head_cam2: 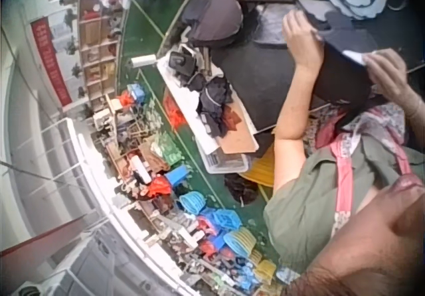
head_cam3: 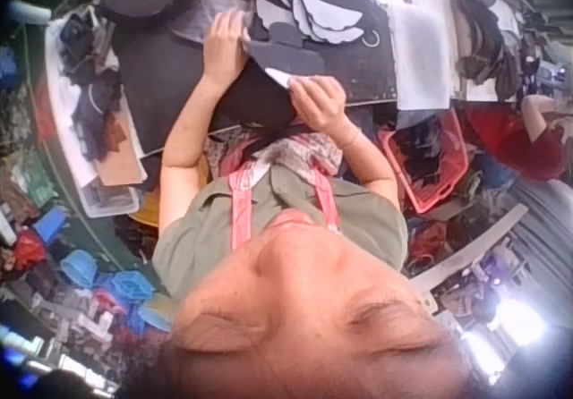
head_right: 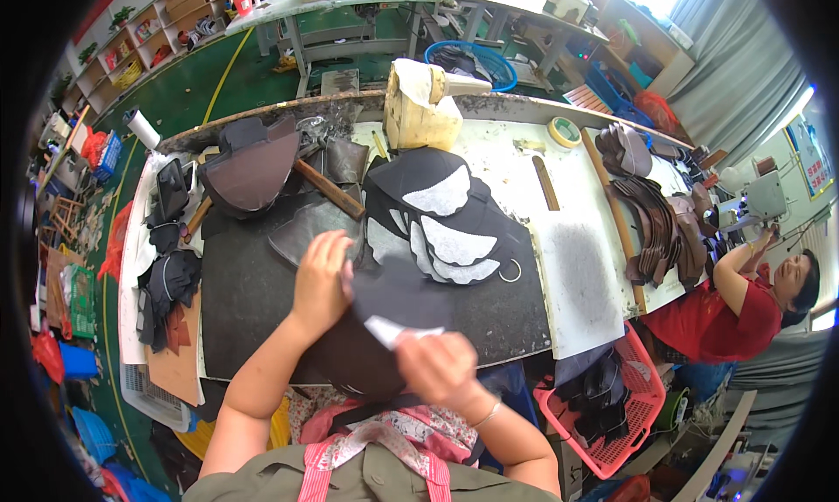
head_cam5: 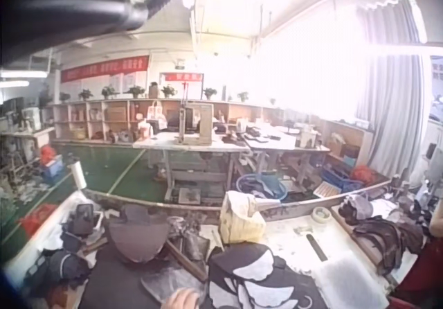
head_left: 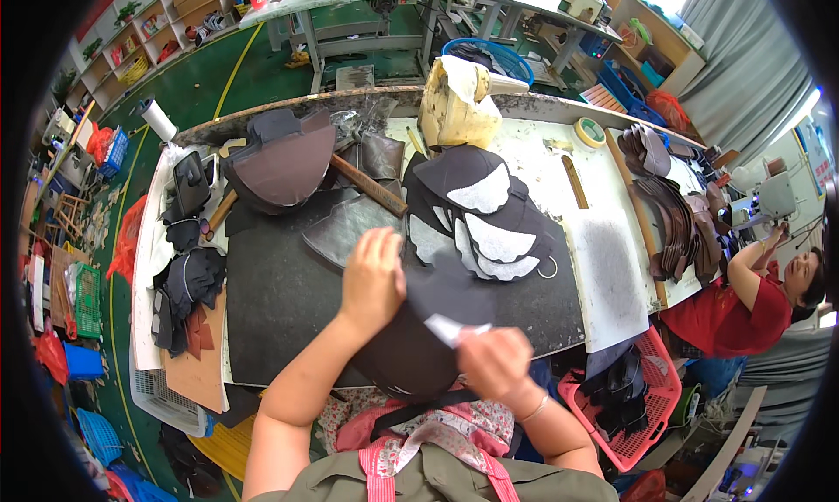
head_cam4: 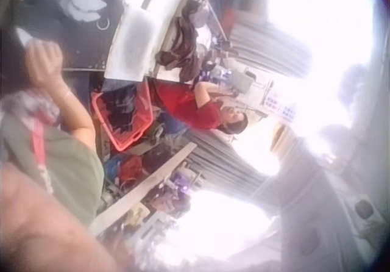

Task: The person aligns and attaches leather pieces onto padded shoe upper components by hand, smoothing and pressing the layers together on the workbench.

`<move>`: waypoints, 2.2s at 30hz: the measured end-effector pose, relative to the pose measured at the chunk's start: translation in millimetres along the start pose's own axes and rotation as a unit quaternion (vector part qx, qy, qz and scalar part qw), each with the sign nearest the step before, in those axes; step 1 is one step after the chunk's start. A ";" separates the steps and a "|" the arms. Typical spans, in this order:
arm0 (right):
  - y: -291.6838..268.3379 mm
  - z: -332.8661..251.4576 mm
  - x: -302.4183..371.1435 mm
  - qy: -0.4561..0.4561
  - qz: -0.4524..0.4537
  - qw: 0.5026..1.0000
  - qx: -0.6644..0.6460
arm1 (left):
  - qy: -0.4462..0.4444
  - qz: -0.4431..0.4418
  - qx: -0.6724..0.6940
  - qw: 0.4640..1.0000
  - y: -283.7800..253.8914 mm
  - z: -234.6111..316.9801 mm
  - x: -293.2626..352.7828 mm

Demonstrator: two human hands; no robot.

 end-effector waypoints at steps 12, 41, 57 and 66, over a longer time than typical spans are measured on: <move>33.6 -27.3 -14.2 0.118 -0.198 0.943 -0.241 | -0.192 0.131 0.203 0.951 -18.0 -68.2 0.1; -112.7 47.5 53.2 0.450 -0.063 0.879 -0.143 | 0.182 -0.087 0.090 0.975 -20.9 87.8 80.3; 4.6 -18.0 74.7 0.640 0.067 0.333 -0.689 | 0.025 -0.038 0.271 0.962 13.3 107.4 63.8; -24.9 -21.3 63.6 0.643 0.049 0.285 -0.709 | 0.060 -0.032 0.251 0.966 16.4 114.6 62.2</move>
Point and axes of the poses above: each hand's wrist, its own x-axis away from the middle knuckle, its own y-axis out of the palm, z = x × y, the point moved 3 cm from there along -x, towards the middle knuckle, and after that the axes turned 3 degrees about y, right-handed, at the moved point
